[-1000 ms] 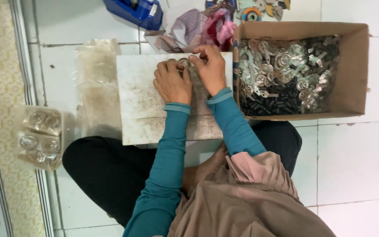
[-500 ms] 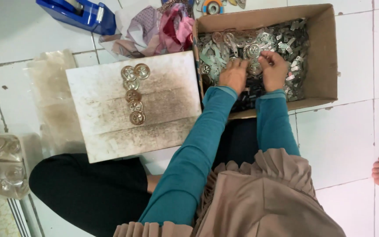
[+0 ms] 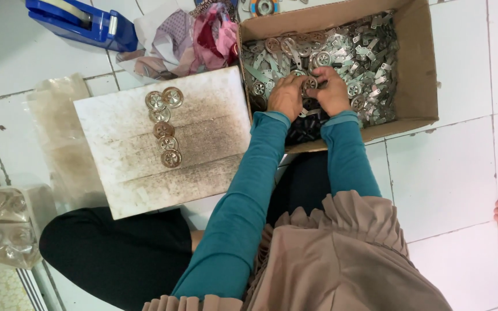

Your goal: The person sorts decorative metal hardware from a box, arranges them on a board, and slides them into plastic bags for packaging.

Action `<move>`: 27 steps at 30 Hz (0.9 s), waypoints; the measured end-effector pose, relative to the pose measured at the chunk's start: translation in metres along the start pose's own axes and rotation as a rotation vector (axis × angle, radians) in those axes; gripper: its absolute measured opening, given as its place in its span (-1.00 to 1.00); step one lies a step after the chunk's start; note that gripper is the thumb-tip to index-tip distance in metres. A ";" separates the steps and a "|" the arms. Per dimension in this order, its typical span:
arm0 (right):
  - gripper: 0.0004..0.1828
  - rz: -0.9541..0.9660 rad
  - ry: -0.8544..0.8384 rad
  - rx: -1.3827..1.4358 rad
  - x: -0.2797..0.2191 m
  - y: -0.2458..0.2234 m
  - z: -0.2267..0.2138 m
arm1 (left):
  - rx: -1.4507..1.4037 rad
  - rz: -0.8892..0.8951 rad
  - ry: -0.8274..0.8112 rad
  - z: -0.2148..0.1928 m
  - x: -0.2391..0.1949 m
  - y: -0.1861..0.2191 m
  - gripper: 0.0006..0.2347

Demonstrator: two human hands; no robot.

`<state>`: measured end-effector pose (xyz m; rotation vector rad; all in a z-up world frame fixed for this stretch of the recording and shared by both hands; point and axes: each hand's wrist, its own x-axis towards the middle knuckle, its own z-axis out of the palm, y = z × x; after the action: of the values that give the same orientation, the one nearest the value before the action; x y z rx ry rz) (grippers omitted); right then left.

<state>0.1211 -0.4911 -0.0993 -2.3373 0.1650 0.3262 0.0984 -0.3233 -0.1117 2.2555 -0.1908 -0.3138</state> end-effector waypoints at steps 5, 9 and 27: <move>-0.55 -0.089 0.026 0.069 -0.004 -0.021 0.003 | -0.050 -0.058 0.018 0.003 0.007 -0.011 -0.66; -0.68 -0.265 0.149 0.174 -0.017 -0.032 0.005 | -0.112 -0.098 0.097 -0.003 0.000 -0.007 -0.71; -0.73 -0.478 0.027 0.575 -0.118 -0.237 0.137 | 0.022 0.076 0.941 -0.197 -0.198 -0.054 -0.82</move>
<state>0.0332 -0.2242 0.0007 -1.7392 -0.2564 0.0005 -0.0329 -0.0976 0.0021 2.1707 0.2192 0.7886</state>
